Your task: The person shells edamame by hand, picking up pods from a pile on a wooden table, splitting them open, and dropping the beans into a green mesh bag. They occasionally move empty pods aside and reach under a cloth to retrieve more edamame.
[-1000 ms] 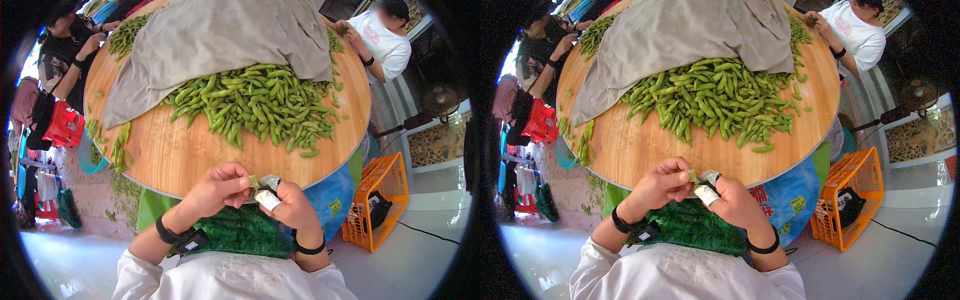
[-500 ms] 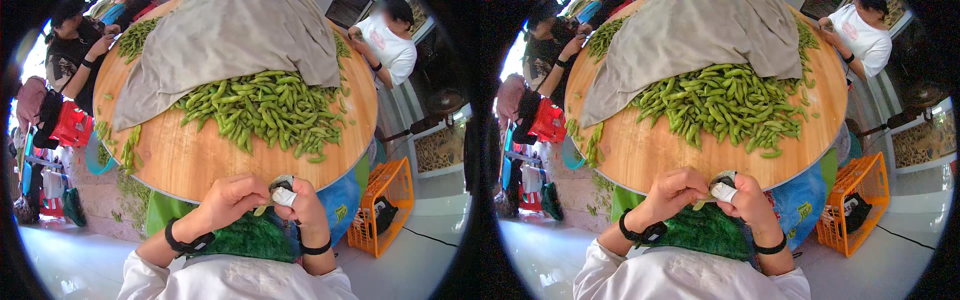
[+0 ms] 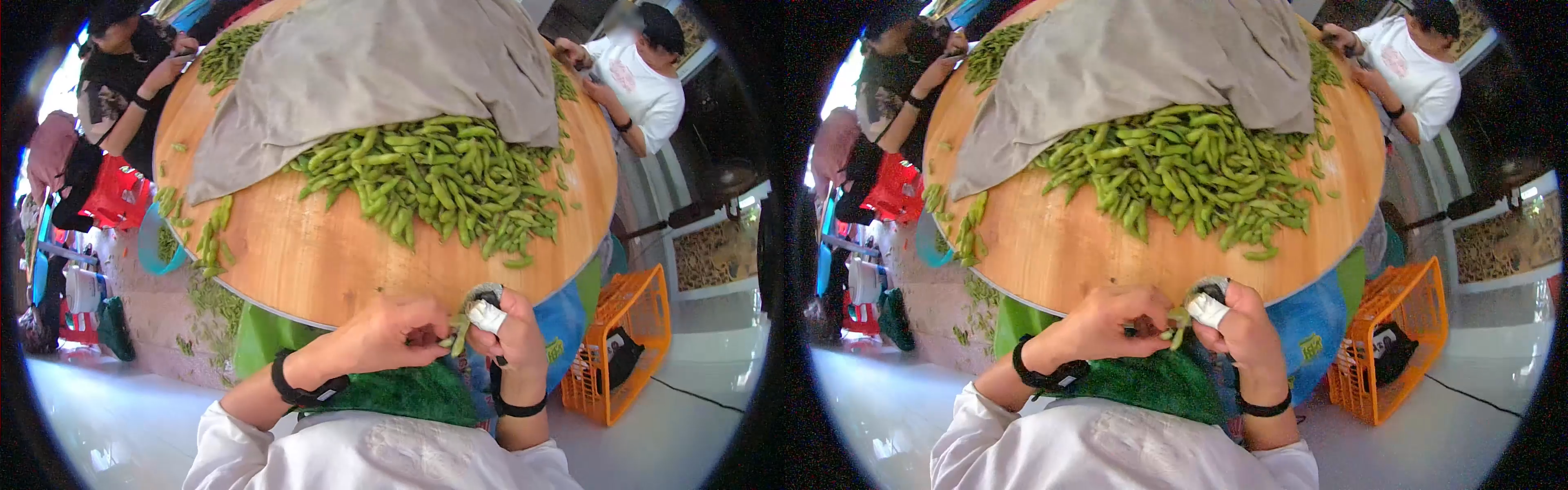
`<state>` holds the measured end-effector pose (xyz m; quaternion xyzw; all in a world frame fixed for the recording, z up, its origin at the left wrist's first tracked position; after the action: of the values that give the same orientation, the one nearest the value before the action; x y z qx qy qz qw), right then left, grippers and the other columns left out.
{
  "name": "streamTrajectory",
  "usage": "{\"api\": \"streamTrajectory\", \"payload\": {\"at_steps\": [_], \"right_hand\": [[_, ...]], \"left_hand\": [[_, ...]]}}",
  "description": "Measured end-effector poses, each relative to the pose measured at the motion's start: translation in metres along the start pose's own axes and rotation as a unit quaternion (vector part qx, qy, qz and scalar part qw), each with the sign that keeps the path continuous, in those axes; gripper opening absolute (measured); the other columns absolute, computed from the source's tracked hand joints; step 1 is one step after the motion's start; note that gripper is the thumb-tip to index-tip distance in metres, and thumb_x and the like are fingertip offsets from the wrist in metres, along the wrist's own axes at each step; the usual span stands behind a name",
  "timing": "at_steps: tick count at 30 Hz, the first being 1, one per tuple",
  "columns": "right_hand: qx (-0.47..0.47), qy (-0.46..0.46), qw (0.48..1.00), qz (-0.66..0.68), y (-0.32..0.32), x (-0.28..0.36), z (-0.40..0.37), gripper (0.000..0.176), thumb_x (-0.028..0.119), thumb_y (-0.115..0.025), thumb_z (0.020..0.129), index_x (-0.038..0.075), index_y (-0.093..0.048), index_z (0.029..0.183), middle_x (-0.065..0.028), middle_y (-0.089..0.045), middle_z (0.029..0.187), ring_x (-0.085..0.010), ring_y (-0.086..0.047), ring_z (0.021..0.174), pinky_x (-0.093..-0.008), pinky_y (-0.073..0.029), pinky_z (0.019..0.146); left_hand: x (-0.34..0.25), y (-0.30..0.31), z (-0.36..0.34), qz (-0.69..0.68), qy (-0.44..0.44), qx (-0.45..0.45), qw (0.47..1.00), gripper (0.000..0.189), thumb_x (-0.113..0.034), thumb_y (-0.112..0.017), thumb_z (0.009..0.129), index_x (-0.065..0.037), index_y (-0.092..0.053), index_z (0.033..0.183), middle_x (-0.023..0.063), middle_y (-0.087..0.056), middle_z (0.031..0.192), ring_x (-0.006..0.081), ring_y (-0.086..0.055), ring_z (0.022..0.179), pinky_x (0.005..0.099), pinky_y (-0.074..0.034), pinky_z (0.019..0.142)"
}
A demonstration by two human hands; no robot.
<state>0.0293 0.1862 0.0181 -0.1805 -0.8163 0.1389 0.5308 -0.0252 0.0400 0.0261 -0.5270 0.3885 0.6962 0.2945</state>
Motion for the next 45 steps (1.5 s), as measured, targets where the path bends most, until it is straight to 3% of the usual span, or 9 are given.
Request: {"api": "streamTrajectory", "payload": {"at_steps": [4, 7, 11, 13, 17, 21, 30, 36, 45], "right_hand": [[-0.030, 0.014, 0.995, -0.089, 0.003, 0.001, -0.002, 0.008, 0.011, -0.055, 0.085, 0.005, -0.055, 0.080, 0.0025, -0.046, 0.055, -0.0037, -0.035, 0.042, -0.0199, -0.024, 0.038], [-0.025, 0.026, 0.994, -0.107, 0.002, 0.005, -0.006, 0.009, 0.013, -0.056, 0.086, 0.006, -0.055, 0.079, 0.0036, -0.047, 0.055, -0.0035, -0.037, 0.043, -0.0199, -0.025, 0.038], [-0.049, 0.039, 0.987, -0.147, 0.004, 0.006, -0.007, 0.010, 0.012, -0.057, 0.085, 0.006, -0.054, 0.077, 0.0034, -0.046, 0.054, -0.0040, -0.038, 0.043, -0.0211, -0.026, 0.039], [-0.061, 0.041, 0.981, -0.181, 0.006, 0.007, -0.008, 0.009, 0.011, -0.057, 0.084, 0.006, -0.054, 0.077, 0.0032, -0.046, 0.054, -0.0044, -0.038, 0.043, -0.0216, -0.026, 0.039], [-0.064, 0.037, 0.981, -0.177, 0.003, 0.010, -0.006, 0.007, 0.011, -0.057, 0.082, 0.006, -0.055, 0.077, 0.0024, -0.046, 0.054, -0.0053, -0.037, 0.043, -0.0227, -0.026, 0.039], [-0.071, 0.116, 0.950, -0.281, 0.001, 0.010, -0.004, 0.008, 0.012, -0.057, 0.081, 0.006, -0.055, 0.076, 0.0022, -0.046, 0.053, -0.0052, -0.036, 0.042, -0.0220, -0.025, 0.038], [-0.079, 0.012, 0.982, -0.171, 0.004, -0.002, -0.006, 0.009, 0.009, -0.055, 0.081, 0.006, -0.053, 0.074, 0.0029, -0.046, 0.053, -0.0049, -0.036, 0.042, -0.0209, -0.025, 0.038], [-0.106, 0.078, 0.931, -0.341, 0.006, 0.002, -0.014, 0.016, 0.011, -0.055, 0.082, 0.003, -0.052, 0.069, 0.0005, -0.049, 0.055, -0.0086, -0.043, 0.047, -0.0248, -0.033, 0.043], [-0.159, 0.081, 0.950, -0.258, 0.029, 0.006, -0.027, 0.012, 0.007, -0.056, 0.080, 0.004, -0.054, 0.069, 0.0025, -0.048, 0.053, -0.0055, -0.042, 0.047, -0.0234, -0.032, 0.042]], "left_hand": [[0.007, -0.008, 0.000, -0.135, 0.002, -0.023, 0.991, 0.017, -0.004, -0.065, 0.080, -0.003, -0.050, 0.088, 0.0065, -0.061, 0.086, 0.0110, -0.060, 0.067, 0.0219, -0.049, 0.056], [0.017, -0.010, -0.001, -0.232, 0.155, -0.068, 0.958, 0.014, -0.004, -0.060, 0.085, -0.003, -0.047, 0.086, 0.0080, -0.060, 0.086, 0.0112, -0.060, 0.068, 0.0215, -0.050, 0.055], [0.010, -0.009, 0.002, -0.200, 0.135, -0.063, 0.968, 0.012, -0.001, -0.059, 0.084, -0.004, -0.048, 0.088, 0.0103, -0.061, 0.084, 0.0148, -0.062, 0.068, 0.0236, -0.050, 0.058], [-0.009, -0.006, 0.006, 0.080, -0.074, -0.062, 0.992, 0.015, 0.000, -0.062, 0.080, -0.004, -0.053, 0.091, 0.0106, -0.060, 0.086, 0.0222, -0.062, 0.071, 0.0290, -0.050, 0.060], [-0.018, -0.005, 0.006, 0.126, -0.134, -0.084, 0.979, 0.020, 0.004, -0.061, 0.073, -0.004, -0.053, 0.089, 0.0107, -0.054, 0.083, 0.0286, -0.058, 0.075, 0.0333, -0.048, 0.060], [-0.021, -0.007, 0.007, 0.164, -0.143, -0.056, 0.974, 0.015, 0.001, -0.063, 0.075, -0.004, -0.058, 0.088, 0.0113, -0.058, 0.089, 0.0289, -0.059, 0.080, 0.0330, -0.049, 0.068], [-0.018, -0.012, 0.001, 0.035, -0.134, 0.040, 0.990, 0.015, 0.003, -0.054, 0.078, -0.001, -0.053, 0.092, 0.0115, -0.054, 0.090, 0.0297, -0.058, 0.077, 0.0344, -0.047, 0.065], [-0.013, -0.027, 0.000, 0.151, -0.106, -0.001, 0.983, 0.016, 0.000, -0.058, 0.074, -0.004, -0.051, 0.088, 0.0102, -0.052, 0.085, 0.0292, -0.057, 0.073, 0.0348, -0.048, 0.061], [-0.007, -0.033, -0.007, 0.140, -0.080, -0.016, 0.987, 0.016, -0.001, -0.061, 0.072, -0.005, -0.054, 0.086, 0.0093, -0.057, 0.076, 0.0284, -0.058, 0.067, 0.0348, -0.049, 0.058]]}}
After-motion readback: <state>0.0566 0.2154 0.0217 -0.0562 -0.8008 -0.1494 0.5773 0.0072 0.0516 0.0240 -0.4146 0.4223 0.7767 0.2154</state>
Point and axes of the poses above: each hand's wrist, its own z-axis towards the middle knuckle, its own y-axis out of the back of the hand, x = y × z, the point moved 5 cm from there along z, towards the middle knuckle
